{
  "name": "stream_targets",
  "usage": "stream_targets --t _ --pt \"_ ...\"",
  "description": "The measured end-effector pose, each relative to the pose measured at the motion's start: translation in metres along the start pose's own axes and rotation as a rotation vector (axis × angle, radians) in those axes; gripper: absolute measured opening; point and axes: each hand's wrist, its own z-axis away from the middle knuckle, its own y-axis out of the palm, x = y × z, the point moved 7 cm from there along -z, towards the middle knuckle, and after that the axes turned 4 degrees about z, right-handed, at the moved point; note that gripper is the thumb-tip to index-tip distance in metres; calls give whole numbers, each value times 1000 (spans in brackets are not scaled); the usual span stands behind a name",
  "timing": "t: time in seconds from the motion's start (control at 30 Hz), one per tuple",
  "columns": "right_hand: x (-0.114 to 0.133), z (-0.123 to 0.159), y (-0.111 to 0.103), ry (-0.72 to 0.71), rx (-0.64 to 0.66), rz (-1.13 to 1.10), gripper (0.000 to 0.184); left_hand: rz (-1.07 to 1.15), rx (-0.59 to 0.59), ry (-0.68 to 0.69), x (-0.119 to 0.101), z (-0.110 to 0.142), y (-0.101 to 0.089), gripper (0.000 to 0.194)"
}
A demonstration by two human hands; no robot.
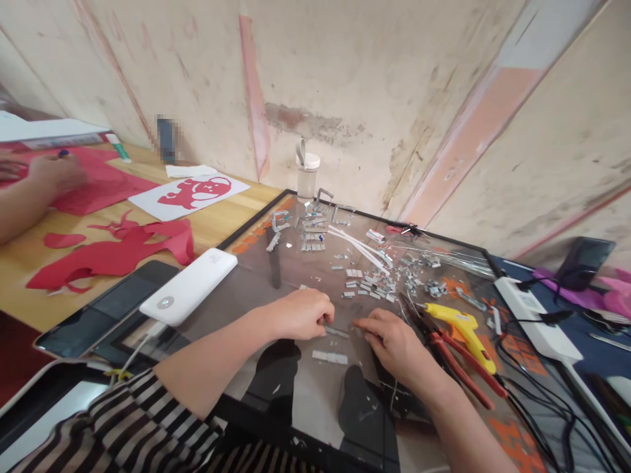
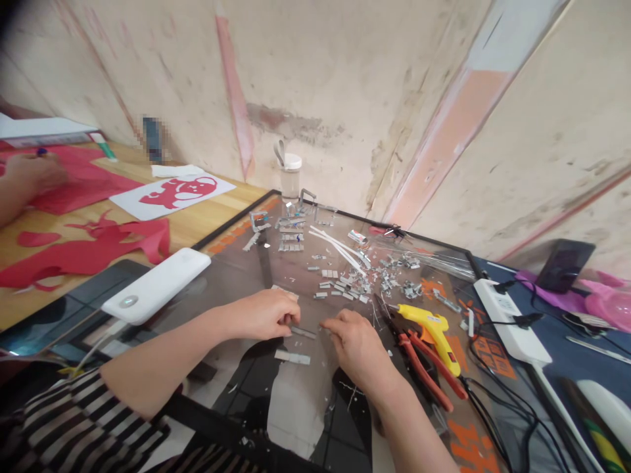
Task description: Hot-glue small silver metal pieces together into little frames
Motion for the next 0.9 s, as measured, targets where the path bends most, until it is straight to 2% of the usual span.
stream_targets --t 0.17,0.33,0.53,0.77,0.9 --pt "0 2 4 -12 65 176 40 -11 -7 14 -2 0 1 8" --pt "-7 4 1 -22 72 121 37 -15 -12 30 -2 0 2 7" --pt "3 4 1 -52 88 159 42 -25 -6 18 -3 1 -1 8" --pt "7 4 0 16 56 259 45 -10 -24 39 -4 0 1 7" --pt "-3 2 -2 69 -11 275 43 -7 -33 54 -3 -1 3 7"
